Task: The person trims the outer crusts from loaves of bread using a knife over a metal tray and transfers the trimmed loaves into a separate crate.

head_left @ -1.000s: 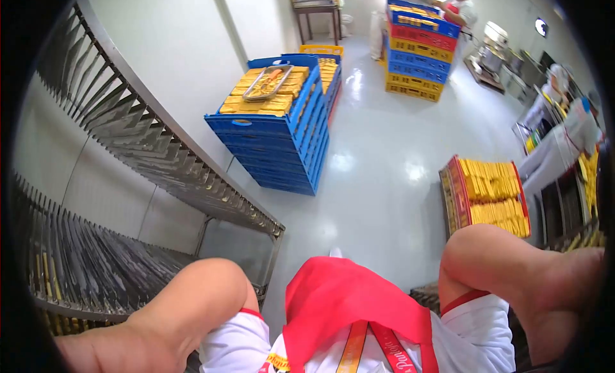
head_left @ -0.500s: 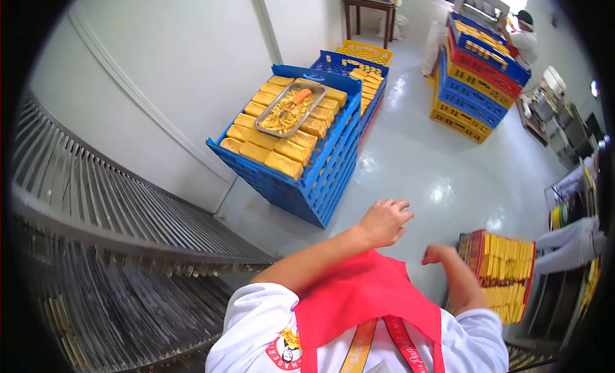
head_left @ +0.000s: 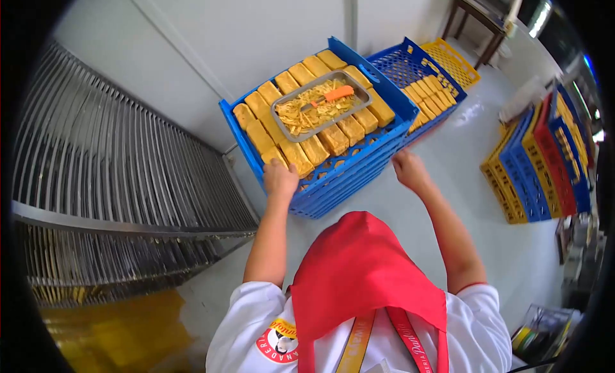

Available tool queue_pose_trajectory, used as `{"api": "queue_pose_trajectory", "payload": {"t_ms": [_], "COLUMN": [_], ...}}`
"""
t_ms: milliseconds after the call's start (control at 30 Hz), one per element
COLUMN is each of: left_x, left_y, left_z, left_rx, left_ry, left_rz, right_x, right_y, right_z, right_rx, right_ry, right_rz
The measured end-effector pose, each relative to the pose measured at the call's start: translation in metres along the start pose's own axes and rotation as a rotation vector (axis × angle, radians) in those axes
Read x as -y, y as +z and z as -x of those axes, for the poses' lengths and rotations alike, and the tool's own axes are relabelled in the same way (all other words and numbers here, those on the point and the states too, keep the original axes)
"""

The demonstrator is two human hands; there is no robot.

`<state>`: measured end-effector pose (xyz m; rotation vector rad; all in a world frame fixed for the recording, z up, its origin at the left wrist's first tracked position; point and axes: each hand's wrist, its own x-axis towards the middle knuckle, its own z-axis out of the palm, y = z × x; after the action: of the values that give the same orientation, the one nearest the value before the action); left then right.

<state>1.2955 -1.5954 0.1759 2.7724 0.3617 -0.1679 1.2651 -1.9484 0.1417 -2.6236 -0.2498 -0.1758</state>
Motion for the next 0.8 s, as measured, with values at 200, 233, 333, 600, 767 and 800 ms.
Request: {"api": "queue_pose_trajectory", "payload": {"t_ms": [200, 233, 333, 600, 767, 800], "left_x": [-0.006, -0.01, -0.021, -0.026, -0.039, -0.042], "left_y": [0.042, 0.046, 0.035, 0.03, 0.004, -0.006], "left_z": [-0.044, -0.046, -0.055, -0.068, -0.068, -0.06], "left_rx": [0.063, 0.08, 0.113, 0.144, 0.167, 0.132], "left_ry": [-0.443, -0.471, -0.528, -0.585, -0.687, -0.695], "left_rz": [0.084, 0.074, 0.07, -0.053, 0.053, 0.104], "right_x": [0.039, 0.041, 0.046, 0.045, 0.027, 0.023], "right_y": [0.016, 0.028, 0.042, 0.085, 0.084, 0.081], "right_z": [-0.196, -0.214, -0.258, -0.272, -0.258, -0.255], "right_rx": [0.008, 0.017, 0.138, 0.262, 0.19, 0.181], "right_ry": [-0.435, -0.456, -0.458, -0.506, -0.456, -0.43], "right_rz": [0.124, 0.166, 0.227, 0.501, 0.392, 0.403]}}
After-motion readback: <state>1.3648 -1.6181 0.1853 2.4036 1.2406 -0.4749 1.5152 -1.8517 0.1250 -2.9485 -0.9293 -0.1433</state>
